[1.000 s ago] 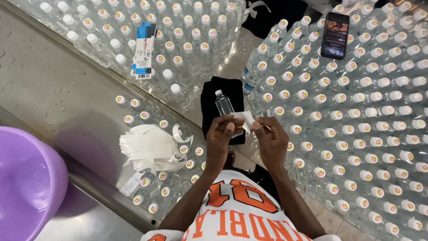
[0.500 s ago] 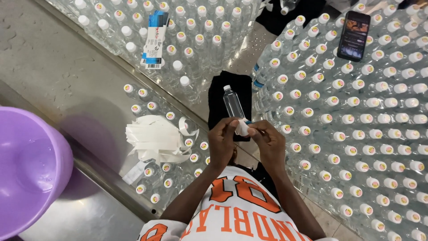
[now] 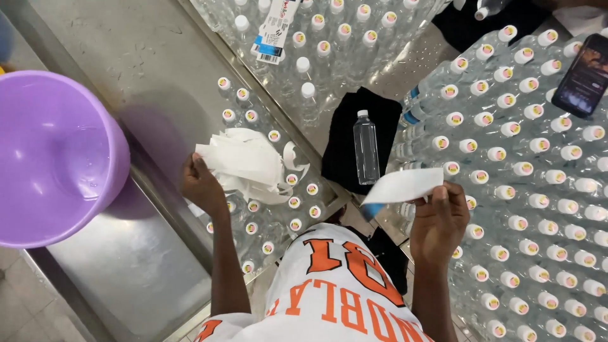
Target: The person labels clear plastic water bottles by hand. They pick up a bottle, apply a white label to its side, and place it back among many other bottles on a metal table. The person also gathers and discards used labels and adjusts the arrangement of the bottles.
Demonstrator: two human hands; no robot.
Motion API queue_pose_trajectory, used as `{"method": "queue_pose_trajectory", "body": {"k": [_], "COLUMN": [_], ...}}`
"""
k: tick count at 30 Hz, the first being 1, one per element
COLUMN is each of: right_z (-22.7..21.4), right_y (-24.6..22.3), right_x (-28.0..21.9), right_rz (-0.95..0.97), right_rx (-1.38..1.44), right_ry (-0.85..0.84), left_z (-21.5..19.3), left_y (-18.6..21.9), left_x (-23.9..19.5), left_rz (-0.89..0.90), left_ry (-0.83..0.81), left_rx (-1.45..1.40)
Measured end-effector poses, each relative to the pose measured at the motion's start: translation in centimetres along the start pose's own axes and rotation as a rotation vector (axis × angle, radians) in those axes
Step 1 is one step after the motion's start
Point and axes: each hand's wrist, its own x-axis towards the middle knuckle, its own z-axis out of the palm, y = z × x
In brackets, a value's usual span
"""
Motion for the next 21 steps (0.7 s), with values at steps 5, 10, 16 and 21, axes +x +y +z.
{"method": "queue_pose_trajectory", "body": {"k": [5,10,16,21], "right_z": [2.8,4.3,6.8,7.2], "right_y": [-1.4,-1.2,-1.0,-1.8], "right_x": [1.1,2.4,2.5,2.4], "right_rz": [0.03,0.052,0.103,0.125], "right_rx": [-0.057,0.003,-0.022,-0.048], "right_ry": [0.005,0.022,-0.063,-0.254], "left_z": [-0.5,2.4,4.4,7.9], "left_y": [-3.9,4.6,16.4,14.3], "left_x": [1.4,-4.7,-16.6,-17.2], "left_rz": [0.305,0.579,0.211,0.042], "left_ry": [-0.011,-0.102,-1.197,-1.216], "left_rx": [0.198,0.048,-0.757,-0.702]}}
